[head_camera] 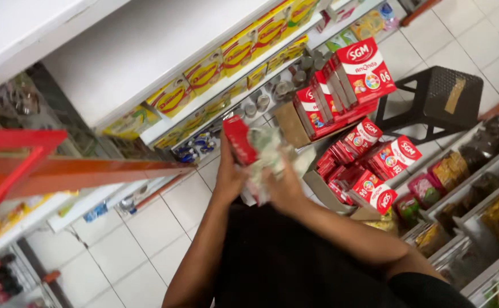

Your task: The person wipes down boxes of formula with a cloth, scans them with a handheld scanner, and places them onto a retail shelf.

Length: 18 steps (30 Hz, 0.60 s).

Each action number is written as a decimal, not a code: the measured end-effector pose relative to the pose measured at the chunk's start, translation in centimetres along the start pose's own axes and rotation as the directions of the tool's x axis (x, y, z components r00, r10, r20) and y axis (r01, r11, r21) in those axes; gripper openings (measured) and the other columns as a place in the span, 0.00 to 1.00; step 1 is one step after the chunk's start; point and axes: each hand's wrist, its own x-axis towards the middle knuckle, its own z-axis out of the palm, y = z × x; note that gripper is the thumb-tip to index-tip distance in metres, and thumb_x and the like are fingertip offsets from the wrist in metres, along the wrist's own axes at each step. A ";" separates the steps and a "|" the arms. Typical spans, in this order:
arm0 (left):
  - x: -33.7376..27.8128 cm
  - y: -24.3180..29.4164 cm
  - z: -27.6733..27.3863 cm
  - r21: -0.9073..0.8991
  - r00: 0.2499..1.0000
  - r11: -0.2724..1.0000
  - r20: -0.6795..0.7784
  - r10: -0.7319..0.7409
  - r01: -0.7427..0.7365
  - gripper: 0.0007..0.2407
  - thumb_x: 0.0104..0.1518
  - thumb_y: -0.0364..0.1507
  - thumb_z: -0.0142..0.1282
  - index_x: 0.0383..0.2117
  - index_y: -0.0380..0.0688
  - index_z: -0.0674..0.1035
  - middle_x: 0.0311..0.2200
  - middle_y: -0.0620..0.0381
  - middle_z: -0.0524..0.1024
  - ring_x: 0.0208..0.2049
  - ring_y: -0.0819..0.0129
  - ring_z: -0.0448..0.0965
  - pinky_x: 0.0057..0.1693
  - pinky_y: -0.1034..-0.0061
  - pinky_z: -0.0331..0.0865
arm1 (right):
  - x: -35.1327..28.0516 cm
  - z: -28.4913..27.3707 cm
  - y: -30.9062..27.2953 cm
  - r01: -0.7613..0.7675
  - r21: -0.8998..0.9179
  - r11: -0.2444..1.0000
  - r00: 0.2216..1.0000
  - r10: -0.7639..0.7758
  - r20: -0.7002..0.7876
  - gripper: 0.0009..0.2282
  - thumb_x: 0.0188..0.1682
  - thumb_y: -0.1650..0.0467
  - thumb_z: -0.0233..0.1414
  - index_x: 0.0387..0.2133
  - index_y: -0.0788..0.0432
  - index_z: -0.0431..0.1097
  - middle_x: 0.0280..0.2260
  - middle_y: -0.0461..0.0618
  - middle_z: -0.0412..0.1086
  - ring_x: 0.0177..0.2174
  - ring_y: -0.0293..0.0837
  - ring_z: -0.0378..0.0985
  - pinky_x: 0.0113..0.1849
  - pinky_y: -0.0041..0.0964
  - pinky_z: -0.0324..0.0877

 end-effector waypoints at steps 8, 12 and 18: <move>-2.2 -4.0 -0.5 -0.790 0.993 0.607 0.012 -0.114 0.079 0.40 0.57 0.47 0.54 0.72 0.38 0.51 0.67 0.40 0.59 0.65 0.45 0.63 0.69 0.56 0.60 | 6.1 2.7 -3.8 0.347 -0.409 0.844 0.938 -0.307 0.163 0.28 0.56 0.66 0.46 0.65 0.75 0.50 0.67 0.77 0.48 0.69 0.71 0.46 0.68 0.56 0.37; -2.2 -4.9 -3.4 -0.892 0.995 0.446 0.037 -0.088 0.072 0.40 0.60 0.54 0.47 0.73 0.39 0.53 0.68 0.41 0.59 0.66 0.47 0.63 0.70 0.54 0.59 | 2.5 4.6 -3.2 0.374 -0.445 0.814 0.927 -0.341 0.156 0.31 0.54 0.68 0.46 0.66 0.78 0.44 0.68 0.81 0.42 0.68 0.73 0.43 0.68 0.57 0.37; -1.2 -2.7 -3.7 -0.856 0.982 0.485 0.188 -0.031 0.179 0.42 0.62 0.62 0.41 0.74 0.41 0.55 0.70 0.43 0.58 0.68 0.50 0.62 0.72 0.54 0.57 | 3.6 5.5 -3.4 0.493 -0.475 0.729 0.866 -0.466 0.183 0.36 0.47 0.69 0.50 0.66 0.76 0.41 0.68 0.79 0.40 0.68 0.72 0.36 0.68 0.55 0.33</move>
